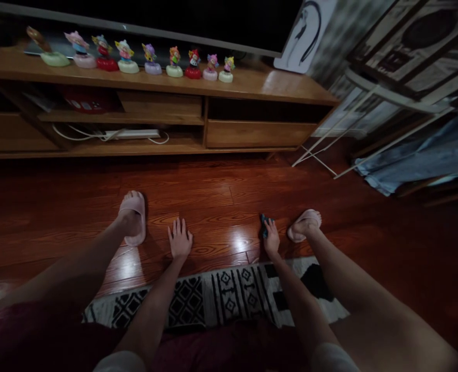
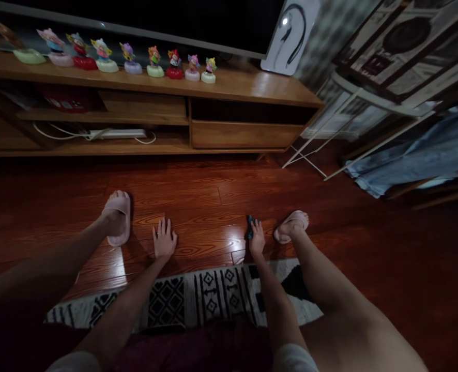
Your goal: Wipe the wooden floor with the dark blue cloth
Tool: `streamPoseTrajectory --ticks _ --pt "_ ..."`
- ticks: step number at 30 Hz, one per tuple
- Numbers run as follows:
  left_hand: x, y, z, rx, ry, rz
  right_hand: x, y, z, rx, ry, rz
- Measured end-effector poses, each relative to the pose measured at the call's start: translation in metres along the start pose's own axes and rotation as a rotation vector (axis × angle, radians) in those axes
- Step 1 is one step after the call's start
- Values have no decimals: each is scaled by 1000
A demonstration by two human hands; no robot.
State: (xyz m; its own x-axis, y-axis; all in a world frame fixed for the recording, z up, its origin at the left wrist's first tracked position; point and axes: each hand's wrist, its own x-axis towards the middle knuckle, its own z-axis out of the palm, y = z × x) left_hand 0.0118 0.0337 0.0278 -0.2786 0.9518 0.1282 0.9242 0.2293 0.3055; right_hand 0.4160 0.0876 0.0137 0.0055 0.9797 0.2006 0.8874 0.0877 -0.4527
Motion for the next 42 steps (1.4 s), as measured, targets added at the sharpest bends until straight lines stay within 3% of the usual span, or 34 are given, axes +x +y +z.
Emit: streamPoseTrajectory --ticks 3,10,14,18,23,28,32,36,42 --pt "0 -1 2 -9 14 0 -13 -39 29 22 -44 -36" --pt "0 -2 5 -73 -18 -17 -41 -154 104 123 -128 -142" --pt "4 -4 1 -79 -51 -24 -66 -204 127 246 -206 -170" --pt "12 -11 -8 -88 -112 -16 -74 -231 134 282 -242 -224" --pt "7 -12 -18 -115 -175 -8 -63 -223 117 252 -221 -246" --pt "-3 13 -15 -159 -222 32 -64 -185 91 144 -116 -135" --pt "3 33 -8 -187 -254 102 -66 -149 75 84 -89 -94" --pt "15 42 -2 -200 -251 144 -61 -125 70 -101 -54 -142" --pt "24 45 2 -235 -197 200 -60 -122 73 -216 -32 -164"
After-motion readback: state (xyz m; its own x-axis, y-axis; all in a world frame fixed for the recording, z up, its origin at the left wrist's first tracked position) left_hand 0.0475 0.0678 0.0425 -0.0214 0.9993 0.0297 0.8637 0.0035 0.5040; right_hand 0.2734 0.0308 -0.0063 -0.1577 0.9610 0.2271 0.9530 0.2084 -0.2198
